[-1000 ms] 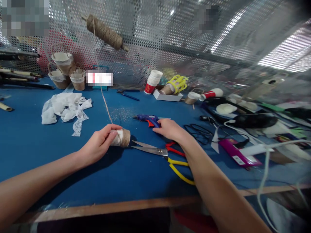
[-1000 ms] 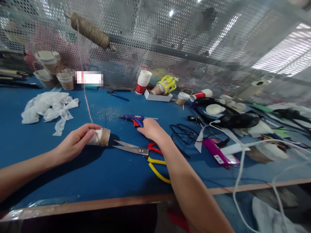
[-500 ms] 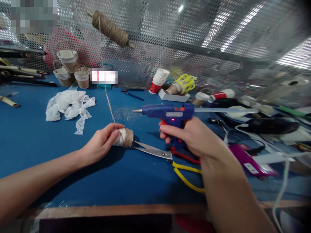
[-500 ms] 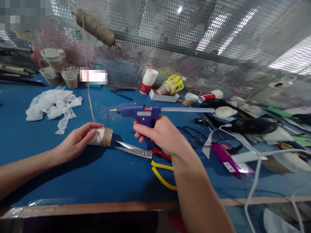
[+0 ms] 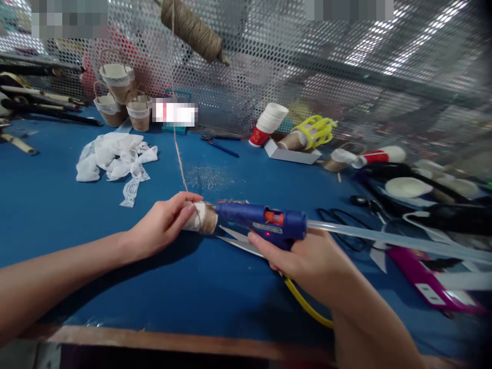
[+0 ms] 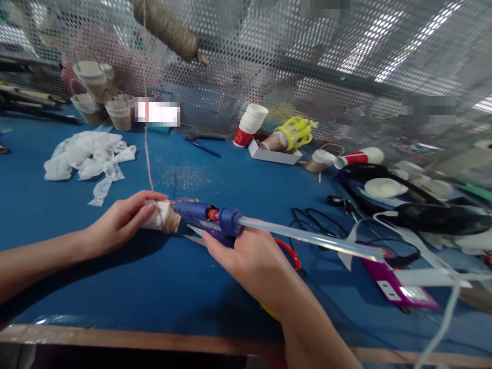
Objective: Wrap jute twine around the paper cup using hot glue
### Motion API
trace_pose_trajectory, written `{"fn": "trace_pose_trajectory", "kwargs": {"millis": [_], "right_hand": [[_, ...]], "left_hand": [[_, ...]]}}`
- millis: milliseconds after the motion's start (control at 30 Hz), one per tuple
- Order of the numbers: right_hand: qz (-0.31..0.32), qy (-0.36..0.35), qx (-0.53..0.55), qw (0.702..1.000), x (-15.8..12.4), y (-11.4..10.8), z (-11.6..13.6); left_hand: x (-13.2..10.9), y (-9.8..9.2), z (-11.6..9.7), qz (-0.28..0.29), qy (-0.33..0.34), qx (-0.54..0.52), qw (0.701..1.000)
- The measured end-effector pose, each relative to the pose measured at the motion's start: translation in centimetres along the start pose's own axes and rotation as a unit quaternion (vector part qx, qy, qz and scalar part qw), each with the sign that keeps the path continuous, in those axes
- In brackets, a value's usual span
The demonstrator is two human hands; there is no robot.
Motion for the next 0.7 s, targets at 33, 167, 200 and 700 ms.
{"fn": "trace_pose_trajectory", "kwargs": {"millis": [33,167,200,700], "right_hand": [[-0.001,-0.014,-0.008,1.0,0.0,0.0,0.0],[0.033,-0.04,-0.001,0.999,-0.2,0.4,0.0],[0.038,-0.043,-0.001,0.998,-0.3,0.5,0.0],[0.007,-0.149,-0.049,0.988,-0.1,-0.6,1.6]], "left_hand": [[0.0,0.0,0.0,0.001,0.0,-0.002,1.0],[0.0,0.0,-0.1,0.003,-0.001,-0.006,1.0],[0.0,0.0,-0.1,0.004,-0.003,-0.006,1.0],[0.1,0.0,0.0,0.009,-0.006,0.011,1.0]]}}
Point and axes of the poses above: each hand's wrist, its own x-axis towards the middle knuckle, its own y-axis out of the palm, z = x × y, the point moved 5 cm from there along x, towards the middle knuckle, and after that the axes turned 9 degrees about -z, right-handed, at the moved point
